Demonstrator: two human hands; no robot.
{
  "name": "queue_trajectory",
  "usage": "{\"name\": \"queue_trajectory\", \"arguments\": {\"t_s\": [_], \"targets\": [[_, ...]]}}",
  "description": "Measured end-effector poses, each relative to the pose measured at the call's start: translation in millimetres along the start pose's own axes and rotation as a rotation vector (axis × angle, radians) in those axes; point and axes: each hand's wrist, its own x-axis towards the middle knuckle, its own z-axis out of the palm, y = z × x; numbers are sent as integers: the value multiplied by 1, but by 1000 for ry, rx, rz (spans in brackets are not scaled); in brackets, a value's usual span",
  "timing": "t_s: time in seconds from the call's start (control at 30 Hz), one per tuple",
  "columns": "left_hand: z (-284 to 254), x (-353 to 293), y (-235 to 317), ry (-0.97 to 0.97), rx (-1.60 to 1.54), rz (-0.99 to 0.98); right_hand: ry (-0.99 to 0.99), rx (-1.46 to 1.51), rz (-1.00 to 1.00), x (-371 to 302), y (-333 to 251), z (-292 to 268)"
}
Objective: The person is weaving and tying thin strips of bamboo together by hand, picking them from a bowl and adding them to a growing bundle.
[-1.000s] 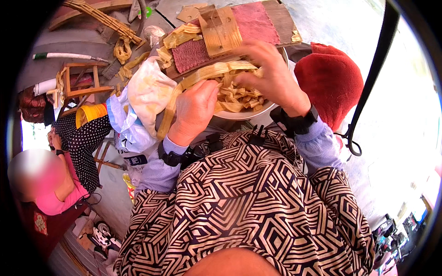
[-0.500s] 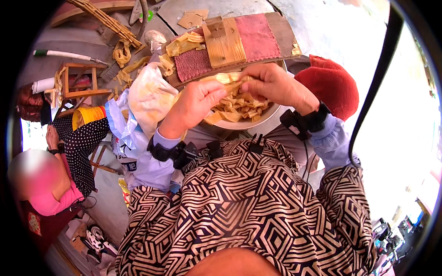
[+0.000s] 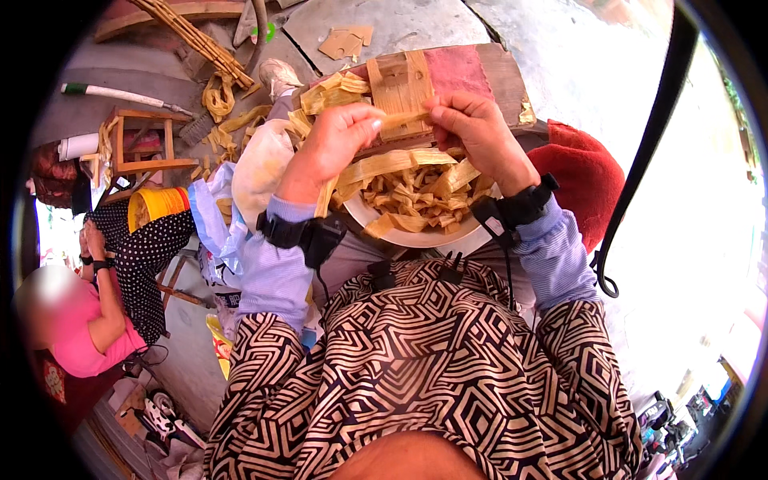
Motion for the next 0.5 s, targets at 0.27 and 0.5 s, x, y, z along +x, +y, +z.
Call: {"name": "queue_trajectory", "arguments": {"t_s": [0.27, 0.5], "targets": [[-4, 40, -47, 376, 474, 42, 191, -887, -518, 35, 30, -1], [7, 12, -40, 311, 414, 22, 39, -790, -636, 4, 27, -9]]}}
